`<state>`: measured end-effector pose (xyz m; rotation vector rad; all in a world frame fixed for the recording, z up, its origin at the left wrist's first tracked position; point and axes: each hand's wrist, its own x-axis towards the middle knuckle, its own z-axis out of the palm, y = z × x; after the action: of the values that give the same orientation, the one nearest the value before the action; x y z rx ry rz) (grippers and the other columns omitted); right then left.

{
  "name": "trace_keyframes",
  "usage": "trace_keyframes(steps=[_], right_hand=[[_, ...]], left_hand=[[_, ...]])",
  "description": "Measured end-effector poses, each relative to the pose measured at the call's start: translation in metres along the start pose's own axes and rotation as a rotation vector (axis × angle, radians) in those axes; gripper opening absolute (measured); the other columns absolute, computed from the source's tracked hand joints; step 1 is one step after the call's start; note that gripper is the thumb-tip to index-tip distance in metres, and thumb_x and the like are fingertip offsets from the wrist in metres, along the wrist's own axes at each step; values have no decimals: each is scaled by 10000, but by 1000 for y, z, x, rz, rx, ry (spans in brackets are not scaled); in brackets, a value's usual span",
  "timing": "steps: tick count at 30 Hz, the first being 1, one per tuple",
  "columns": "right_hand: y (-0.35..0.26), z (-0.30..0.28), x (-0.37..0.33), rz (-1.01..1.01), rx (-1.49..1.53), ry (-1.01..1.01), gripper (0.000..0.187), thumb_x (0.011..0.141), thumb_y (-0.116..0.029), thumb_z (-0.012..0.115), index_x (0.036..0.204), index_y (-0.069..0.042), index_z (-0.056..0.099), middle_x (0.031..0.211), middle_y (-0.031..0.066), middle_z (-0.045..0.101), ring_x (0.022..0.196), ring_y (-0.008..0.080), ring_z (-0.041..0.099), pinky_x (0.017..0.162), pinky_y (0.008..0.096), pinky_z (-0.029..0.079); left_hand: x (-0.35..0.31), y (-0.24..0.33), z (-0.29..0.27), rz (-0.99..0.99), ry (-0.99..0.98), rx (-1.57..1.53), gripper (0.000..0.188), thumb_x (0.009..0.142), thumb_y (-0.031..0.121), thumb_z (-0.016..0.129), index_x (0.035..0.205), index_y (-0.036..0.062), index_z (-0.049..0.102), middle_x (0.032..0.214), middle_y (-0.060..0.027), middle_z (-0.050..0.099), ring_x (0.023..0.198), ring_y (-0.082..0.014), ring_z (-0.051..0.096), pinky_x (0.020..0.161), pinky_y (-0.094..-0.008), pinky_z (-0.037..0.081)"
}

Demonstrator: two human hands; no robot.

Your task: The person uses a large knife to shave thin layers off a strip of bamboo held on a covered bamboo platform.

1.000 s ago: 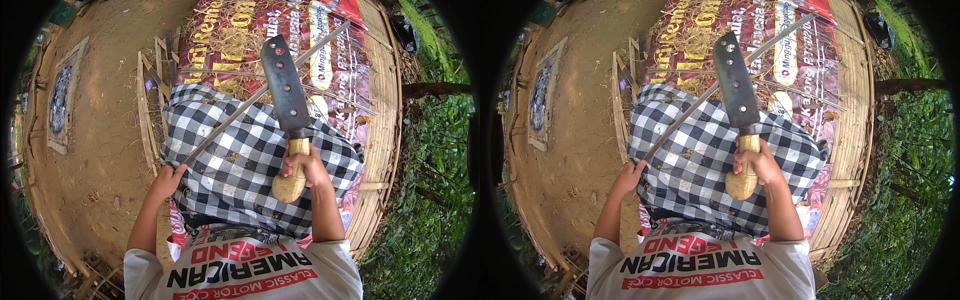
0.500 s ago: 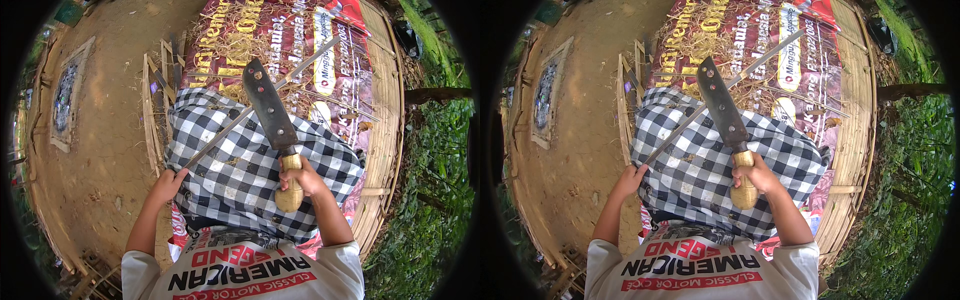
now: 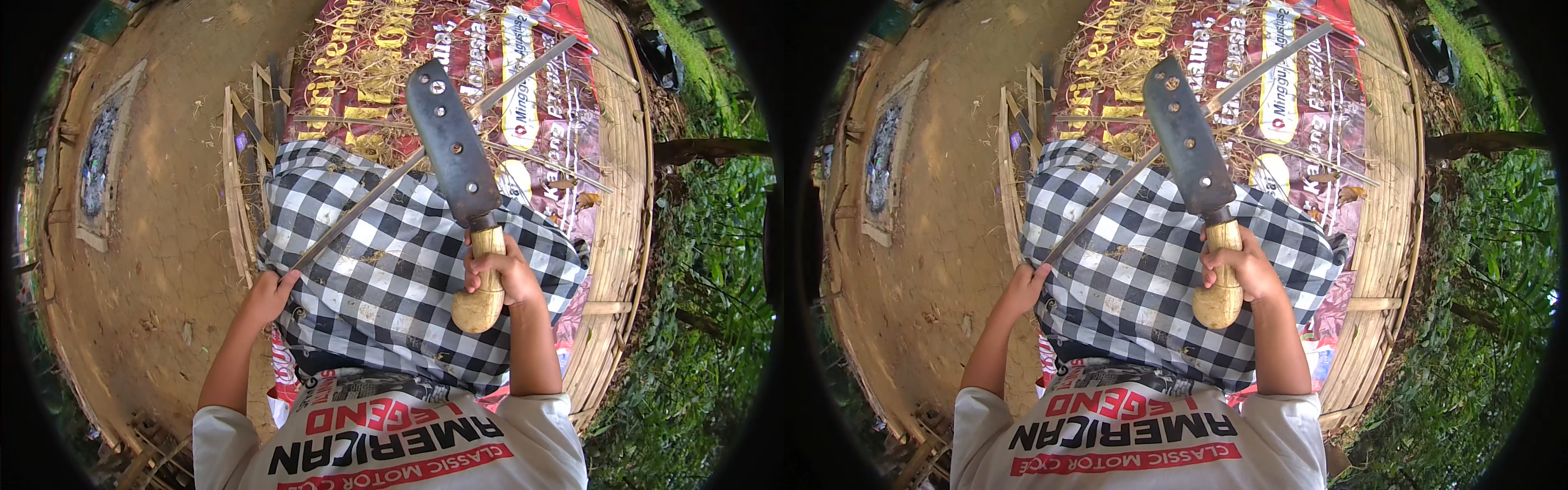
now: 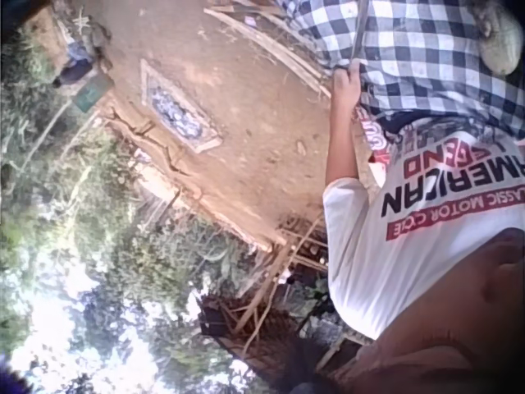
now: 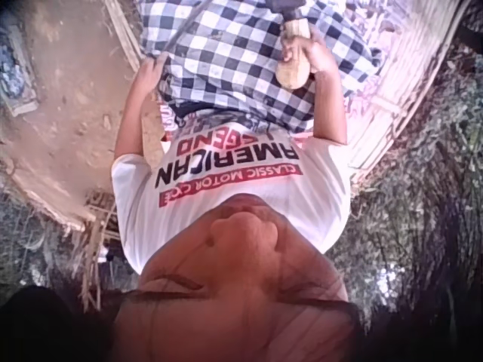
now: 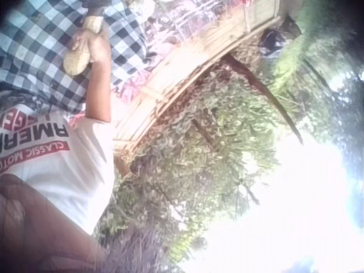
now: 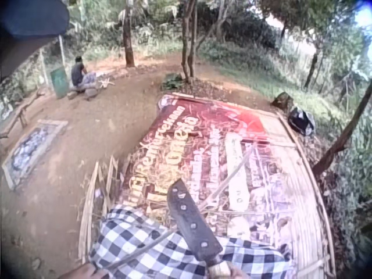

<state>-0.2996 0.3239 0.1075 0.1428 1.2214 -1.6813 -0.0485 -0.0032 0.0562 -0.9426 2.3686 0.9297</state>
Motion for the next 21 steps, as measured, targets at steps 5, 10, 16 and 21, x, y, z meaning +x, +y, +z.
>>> trace_keyframes(steps=[5, 10, 16, 21], right_hand=[[24, 7, 2, 166, -83, -74, 314, 685, 33, 606, 975, 1, 492, 669, 82, 531, 540, 191, 554, 541, 348, 484], [-6, 1, -5, -12, 12, 14, 377, 667, 41, 578, 1035, 17, 499, 668, 92, 521, 508, 188, 531, 503, 342, 482], [41, 0, 0, 141, -33, -43, 355, 675, 46, 587, 1016, 14, 494, 658, 96, 530, 538, 200, 563, 539, 346, 484], [13, 3, -3, -23, 176, 13, 330, 678, 40, 534, 1003, 15, 484, 646, 97, 519, 531, 194, 546, 525, 348, 478]], left_hand=[[-6, 14, -9, 60, 79, -5, 740, 928, 590, 483, 781, -126, 601, 687, -323, 548, 697, -452, 602, 650, -462, 464], [1, 8, -2, 78, 76, -12, 729, 941, 545, 496, 705, -140, 570, 603, -311, 508, 595, -449, 555, 594, -456, 450], [2, 5, -6, 61, 10, -33, 755, 926, 567, 512, 671, -141, 567, 637, -337, 520, 662, -475, 579, 618, -465, 459], [-2, 14, -4, 11, 18, -4, 798, 919, 602, 493, 670, -153, 560, 639, -325, 541, 689, -468, 602, 649, -468, 473]])
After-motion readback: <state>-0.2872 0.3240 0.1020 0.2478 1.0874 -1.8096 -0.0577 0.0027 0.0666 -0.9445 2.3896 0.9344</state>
